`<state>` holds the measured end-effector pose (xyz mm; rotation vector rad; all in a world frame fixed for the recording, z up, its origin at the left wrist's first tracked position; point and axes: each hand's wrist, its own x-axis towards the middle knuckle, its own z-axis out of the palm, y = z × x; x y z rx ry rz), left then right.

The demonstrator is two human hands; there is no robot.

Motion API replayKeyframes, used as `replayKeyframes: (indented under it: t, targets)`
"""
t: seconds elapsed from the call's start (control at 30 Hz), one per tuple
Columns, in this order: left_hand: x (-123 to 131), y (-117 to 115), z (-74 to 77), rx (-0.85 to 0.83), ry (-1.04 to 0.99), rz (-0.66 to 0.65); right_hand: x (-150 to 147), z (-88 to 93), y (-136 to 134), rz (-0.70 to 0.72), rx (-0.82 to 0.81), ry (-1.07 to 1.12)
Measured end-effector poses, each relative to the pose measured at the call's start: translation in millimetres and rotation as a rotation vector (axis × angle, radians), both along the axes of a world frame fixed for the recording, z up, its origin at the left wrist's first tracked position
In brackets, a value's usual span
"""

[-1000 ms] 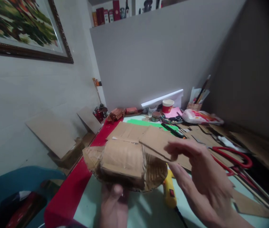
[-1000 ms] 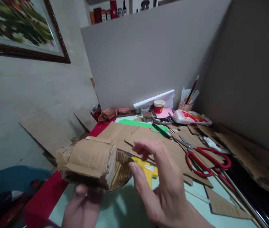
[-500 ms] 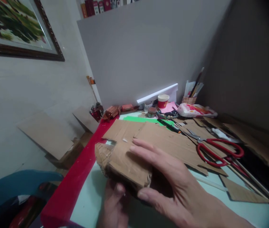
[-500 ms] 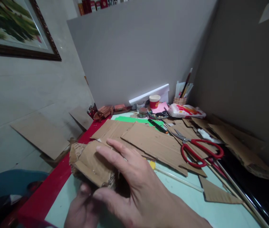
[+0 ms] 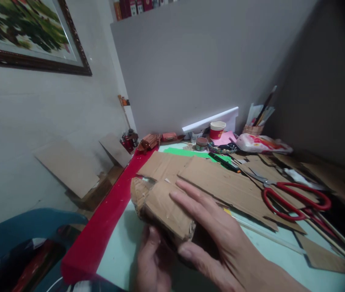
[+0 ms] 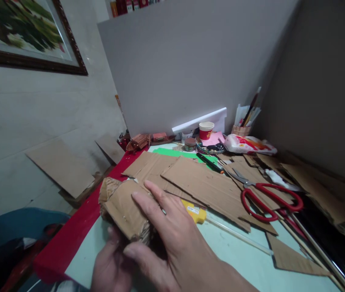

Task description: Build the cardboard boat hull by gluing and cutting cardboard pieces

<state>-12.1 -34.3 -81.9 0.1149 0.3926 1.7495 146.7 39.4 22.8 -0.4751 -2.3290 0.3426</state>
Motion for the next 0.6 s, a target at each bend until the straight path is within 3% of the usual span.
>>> replayKeyframes:
  t: [0.1,0.2,0.37,0.47,0.6]
  targets:
    - [-3,3,-1.6,0.056,-0.017,-0.091,-2,-2.7,0,0.004,0.034,-0.028]
    - [-1,6,6.4,0.115,0.043,-0.126,-1,-4.5,2,0.012,0.044,-0.052]
    - [1,6,20.8,0.083,0.083,-0.185,8,4.5,7,0.047,-0.075,-0.032]
    - [-2,3,18.8,0.016,0.094,-0.198,10,10.2,12,0.043,-0.198,0.068]
    - [-11,0,8.0,0.045,0.113,-0.241,11,10.4,21,-0.036,-0.340,0.167]
